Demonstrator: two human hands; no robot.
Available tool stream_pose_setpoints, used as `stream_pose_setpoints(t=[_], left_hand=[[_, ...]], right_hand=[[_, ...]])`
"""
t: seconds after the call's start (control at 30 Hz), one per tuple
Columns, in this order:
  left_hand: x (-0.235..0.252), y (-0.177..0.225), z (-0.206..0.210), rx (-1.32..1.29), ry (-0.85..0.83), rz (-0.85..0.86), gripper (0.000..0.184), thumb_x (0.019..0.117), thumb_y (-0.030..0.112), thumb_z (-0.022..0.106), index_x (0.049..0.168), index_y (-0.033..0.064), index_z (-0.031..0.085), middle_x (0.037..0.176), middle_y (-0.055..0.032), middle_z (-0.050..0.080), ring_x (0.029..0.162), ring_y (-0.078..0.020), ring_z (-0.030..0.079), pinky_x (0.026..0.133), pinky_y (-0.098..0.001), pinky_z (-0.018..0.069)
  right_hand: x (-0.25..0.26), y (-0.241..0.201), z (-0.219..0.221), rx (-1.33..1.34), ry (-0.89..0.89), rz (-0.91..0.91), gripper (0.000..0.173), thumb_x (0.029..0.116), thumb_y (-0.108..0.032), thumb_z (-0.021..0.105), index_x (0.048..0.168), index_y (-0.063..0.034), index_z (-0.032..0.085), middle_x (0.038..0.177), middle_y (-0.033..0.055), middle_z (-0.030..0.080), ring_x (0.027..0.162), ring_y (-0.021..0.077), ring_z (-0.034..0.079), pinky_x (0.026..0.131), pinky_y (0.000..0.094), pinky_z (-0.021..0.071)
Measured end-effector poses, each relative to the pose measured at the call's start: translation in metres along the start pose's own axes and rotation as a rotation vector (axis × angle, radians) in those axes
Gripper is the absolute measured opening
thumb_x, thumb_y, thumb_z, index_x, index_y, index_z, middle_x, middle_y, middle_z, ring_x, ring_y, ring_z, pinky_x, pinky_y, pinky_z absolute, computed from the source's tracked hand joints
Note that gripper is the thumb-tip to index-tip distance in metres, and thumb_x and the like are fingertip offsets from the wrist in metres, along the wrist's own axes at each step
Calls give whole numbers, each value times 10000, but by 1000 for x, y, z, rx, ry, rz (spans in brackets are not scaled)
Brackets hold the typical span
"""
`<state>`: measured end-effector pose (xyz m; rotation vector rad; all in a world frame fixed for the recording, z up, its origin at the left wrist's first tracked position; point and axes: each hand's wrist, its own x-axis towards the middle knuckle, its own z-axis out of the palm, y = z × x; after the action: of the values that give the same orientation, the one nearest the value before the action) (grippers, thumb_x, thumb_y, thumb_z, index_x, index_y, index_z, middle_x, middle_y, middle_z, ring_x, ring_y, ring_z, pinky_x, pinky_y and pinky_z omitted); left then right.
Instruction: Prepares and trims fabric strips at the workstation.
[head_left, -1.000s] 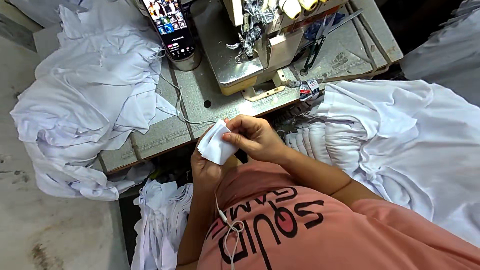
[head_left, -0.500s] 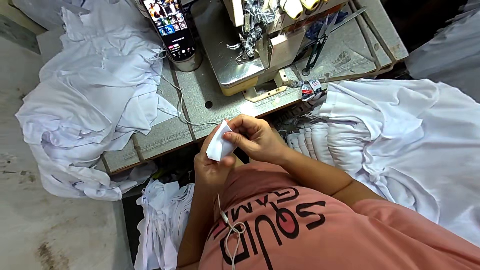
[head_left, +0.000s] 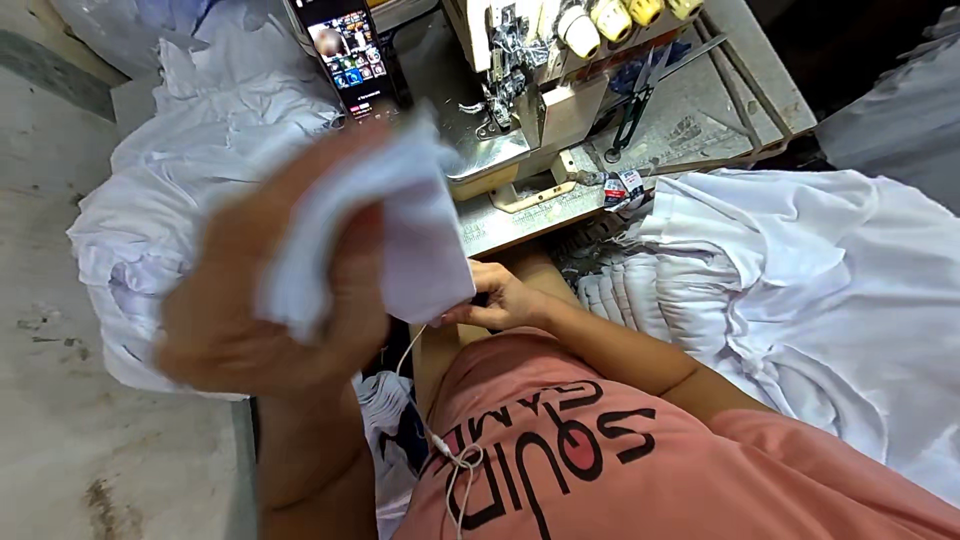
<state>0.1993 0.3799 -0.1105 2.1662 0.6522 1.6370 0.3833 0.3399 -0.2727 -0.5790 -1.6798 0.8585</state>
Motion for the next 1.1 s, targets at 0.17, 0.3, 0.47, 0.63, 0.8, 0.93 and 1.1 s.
stream_pose_setpoints(t=[0.17, 0.3, 0.47, 0.63, 0.8, 0.93, 1.1], left_hand=[[-9, -140, -104, 204, 268, -98, 171, 1058, 124, 544, 1126, 46, 680, 1054, 7, 677, 1002, -94, 648, 896, -314, 537], [0, -133, -113, 37, 381, -403, 181, 1061, 120, 510, 1123, 31, 654, 1044, -31, 688, 1009, -146, 675, 937, -368, 561], [-49, -115, -77, 99, 687, -750, 339, 1110, 173, 427, 1356, -56, 465, 1175, -84, 659, 1081, -146, 675, 988, -350, 557], [-123, -139, -61, 196, 677, -1079, 387, 1093, 238, 495, 1388, -11, 465, 1201, -93, 621, 1001, -112, 673, 880, -329, 586], [-147, -142, -78, 356, 368, -1231, 465, 1015, 143, 609, 1421, -47, 487, 1333, -227, 590, 1087, -199, 646, 906, -368, 562], [-126, -133, -126, 381, 186, -1127, 586, 933, 136, 707, 1414, -83, 453, 1198, -215, 650, 1028, -187, 645, 925, -374, 536], [-105, -122, -166, 263, 202, -1086, 500, 906, 62, 716, 1327, -15, 458, 975, 4, 659, 800, 4, 631, 774, -225, 552]], right_hand=[[-16, 4, -7, 176, -221, 341, 145, 908, -57, 715, 910, 87, 729, 884, 98, 720, 839, 19, 662, 787, 179, 542], [-15, -3, -44, 163, -245, 469, 102, 896, -48, 710, 892, 54, 719, 817, 41, 708, 737, -3, 640, 696, 184, 543], [14, -5, -106, -42, -262, 632, 79, 918, -68, 703, 898, 8, 713, 711, -26, 672, 626, -38, 599, 617, 170, 521], [38, 16, -125, -307, -269, 881, 130, 919, -106, 756, 969, 11, 730, 819, 65, 689, 700, 77, 617, 713, 287, 529], [27, 23, -126, -428, -171, 857, 312, 927, -75, 729, 1214, 25, 660, 1159, 208, 686, 1035, 281, 681, 961, 488, 535], [16, 14, -116, -425, -62, 719, 287, 974, -104, 656, 1240, -5, 614, 1070, 146, 680, 817, 153, 663, 758, 359, 573], [21, 12, -103, -317, 57, 658, 300, 957, -74, 642, 1244, -15, 576, 1034, 34, 644, 793, -5, 625, 735, 194, 555]])
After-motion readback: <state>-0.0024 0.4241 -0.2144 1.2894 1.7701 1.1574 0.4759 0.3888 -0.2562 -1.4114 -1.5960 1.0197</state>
